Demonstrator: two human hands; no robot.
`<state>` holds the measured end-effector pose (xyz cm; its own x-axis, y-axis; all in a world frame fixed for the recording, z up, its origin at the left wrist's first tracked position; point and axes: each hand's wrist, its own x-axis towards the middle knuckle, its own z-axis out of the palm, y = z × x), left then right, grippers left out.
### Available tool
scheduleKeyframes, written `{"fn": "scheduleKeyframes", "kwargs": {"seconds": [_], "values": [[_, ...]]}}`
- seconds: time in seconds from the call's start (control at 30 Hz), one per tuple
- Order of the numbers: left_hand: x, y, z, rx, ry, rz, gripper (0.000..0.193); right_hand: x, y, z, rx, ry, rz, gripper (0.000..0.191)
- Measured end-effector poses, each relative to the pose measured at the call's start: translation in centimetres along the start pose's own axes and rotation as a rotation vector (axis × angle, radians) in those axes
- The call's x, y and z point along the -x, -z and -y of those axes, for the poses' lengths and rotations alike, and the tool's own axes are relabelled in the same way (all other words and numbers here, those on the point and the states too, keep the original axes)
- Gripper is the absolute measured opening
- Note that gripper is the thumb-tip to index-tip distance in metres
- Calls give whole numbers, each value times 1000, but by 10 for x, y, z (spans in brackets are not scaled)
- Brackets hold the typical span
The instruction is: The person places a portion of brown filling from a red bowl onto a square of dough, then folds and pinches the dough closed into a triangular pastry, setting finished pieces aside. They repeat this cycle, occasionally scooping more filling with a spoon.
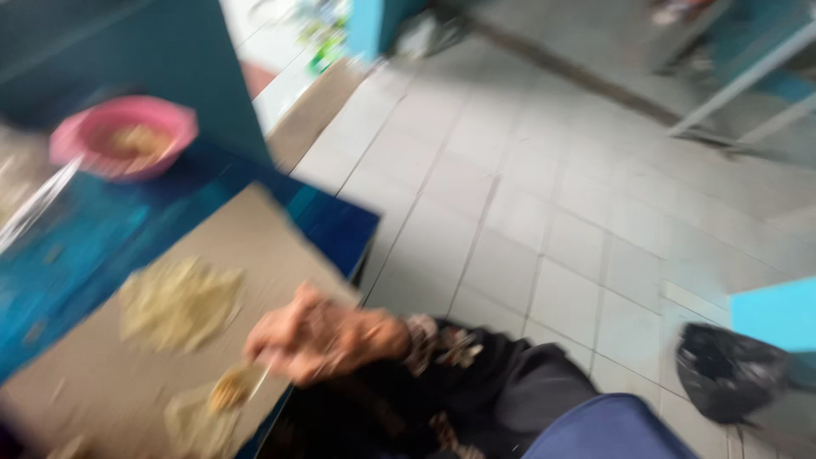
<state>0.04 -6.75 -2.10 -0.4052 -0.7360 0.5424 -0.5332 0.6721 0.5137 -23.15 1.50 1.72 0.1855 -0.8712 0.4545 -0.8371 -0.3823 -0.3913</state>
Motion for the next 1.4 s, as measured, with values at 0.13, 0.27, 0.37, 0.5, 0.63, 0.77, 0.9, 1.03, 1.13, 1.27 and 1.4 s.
{"fn": "scheduleKeyframes", "kwargs": {"seconds": [0.13,0.27,0.37,0.5,0.63,0.77,0.9,1.03,1.13,1.27,1.4], "values": [[38,35,-9,-7,51,73,24,1,16,-7,-184,-88,181,11],[41,41,-25,1,129,94,22,-7,22,1,-86,-105,252,10],[32,42,-27,35,114,89,24,-12,18,6,-62,-79,216,10],[29,44,-30,76,134,113,23,-13,8,6,8,-44,175,12],[31,42,-31,51,154,107,21,-17,0,9,54,55,131,17],[30,41,-32,35,153,95,19,-22,-4,12,110,156,81,22],[29,41,-32,51,159,97,18,-22,-6,10,138,229,33,25],[30,40,-33,47,160,86,18,-18,-10,7,155,281,9,29],[30,40,-33,29,150,75,17,-16,-11,4,180,293,0,31],[31,39,-32,30,145,74,17,-11,-9,1,214,283,-6,33],[33,37,-30,56,154,78,15,-6,-5,-3,237,267,-14,34]]}}
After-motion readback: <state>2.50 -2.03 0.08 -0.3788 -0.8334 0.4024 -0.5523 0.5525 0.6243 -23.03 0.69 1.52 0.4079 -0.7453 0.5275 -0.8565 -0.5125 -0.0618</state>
